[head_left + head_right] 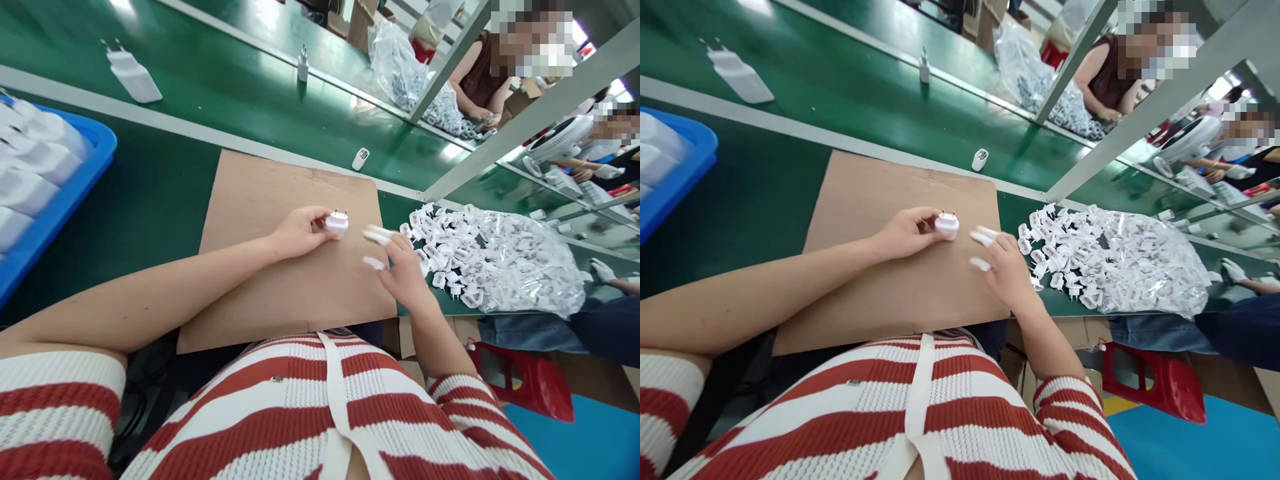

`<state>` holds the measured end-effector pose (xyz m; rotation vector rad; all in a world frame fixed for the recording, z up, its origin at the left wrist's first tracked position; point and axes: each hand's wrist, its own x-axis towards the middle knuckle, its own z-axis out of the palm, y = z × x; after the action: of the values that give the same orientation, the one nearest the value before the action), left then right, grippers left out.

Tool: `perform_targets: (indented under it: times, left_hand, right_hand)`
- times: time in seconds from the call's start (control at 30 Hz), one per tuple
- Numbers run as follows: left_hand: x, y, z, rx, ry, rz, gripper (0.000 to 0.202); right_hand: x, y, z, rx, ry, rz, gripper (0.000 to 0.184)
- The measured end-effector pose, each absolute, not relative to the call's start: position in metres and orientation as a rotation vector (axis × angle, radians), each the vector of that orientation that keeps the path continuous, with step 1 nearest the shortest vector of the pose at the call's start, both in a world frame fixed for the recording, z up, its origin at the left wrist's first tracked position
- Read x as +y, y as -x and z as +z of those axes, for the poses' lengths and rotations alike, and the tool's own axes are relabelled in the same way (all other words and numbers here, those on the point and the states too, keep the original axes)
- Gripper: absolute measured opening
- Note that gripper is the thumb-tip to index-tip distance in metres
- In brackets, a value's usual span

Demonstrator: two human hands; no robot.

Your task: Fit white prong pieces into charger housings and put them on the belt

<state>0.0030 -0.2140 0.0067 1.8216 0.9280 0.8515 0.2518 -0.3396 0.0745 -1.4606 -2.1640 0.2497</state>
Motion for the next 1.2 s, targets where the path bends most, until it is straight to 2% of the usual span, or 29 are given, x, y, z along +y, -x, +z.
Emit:
perform_targets:
  times: [0.07,0.2,0.37,0.43,0.53,0.6,0.67,0.77,0.83,0.87,1.0,1.2]
  left_hand:
    - [-0.182,0.005,0.009,1.067,-1.815,0.929,0.044]
    - [-0.101,0.023,0.012,1.493,-1.786,1.001,0.054]
    - [-0.039,0.031,0.028,1.792,-1.747,0.956,0.041]
    - [-0.033,0.033,0.035,1.819,-1.713,0.922,0.043]
    - [-0.037,0.031,0.041,1.944,-1.635,0.971,0.057]
    - [-0.044,0.023,0.041,2.014,-1.658,1.127,0.07]
    - [-0.052,0.005,0.037,1.914,-1.847,1.238,0.074]
    - [-0.058,-0.033,0.025,1.647,-2.1,1.069,0.082]
    - [-0.054,-0.057,0.015,1.626,-2.074,0.892,0.09]
    - [-0.051,-0.068,0.011,1.665,-2.028,0.84,0.085]
    - [-0.043,-0.089,0.005,1.781,-1.933,0.794,0.041]
    - [-0.105,-0.065,0.021,1.43,-2.126,0.857,0.04]
  right_hand:
    - [-0.375,-0.282,0.072,-2.158,1.725,0.177,0.039]
    - [-0.422,-0.331,0.048,-2.09,2.147,-0.014,0.048]
    - [-0.415,-0.355,0.027,-1.941,2.171,-0.015,0.031]
    - [-0.404,-0.354,0.031,-1.865,2.12,0.043,0.027]
    - [-0.38,-0.337,0.043,-1.705,1.977,0.211,0.027]
    - [-0.354,-0.316,0.051,-1.62,1.777,0.441,0.032]
    - [-0.321,-0.291,0.054,-1.54,1.561,0.661,0.035]
    - [-0.277,-0.257,0.051,-1.297,1.386,1.004,0.047]
    - [-0.261,-0.243,0.046,-1.157,1.334,1.183,0.05]
    - [-0.258,-0.24,0.044,-1.102,1.31,1.25,0.051]
    - [-0.266,-0.245,0.037,-0.972,1.218,1.4,0.059]
    - [-0.27,-0.265,0.035,-0.956,1.208,1.44,0.055]
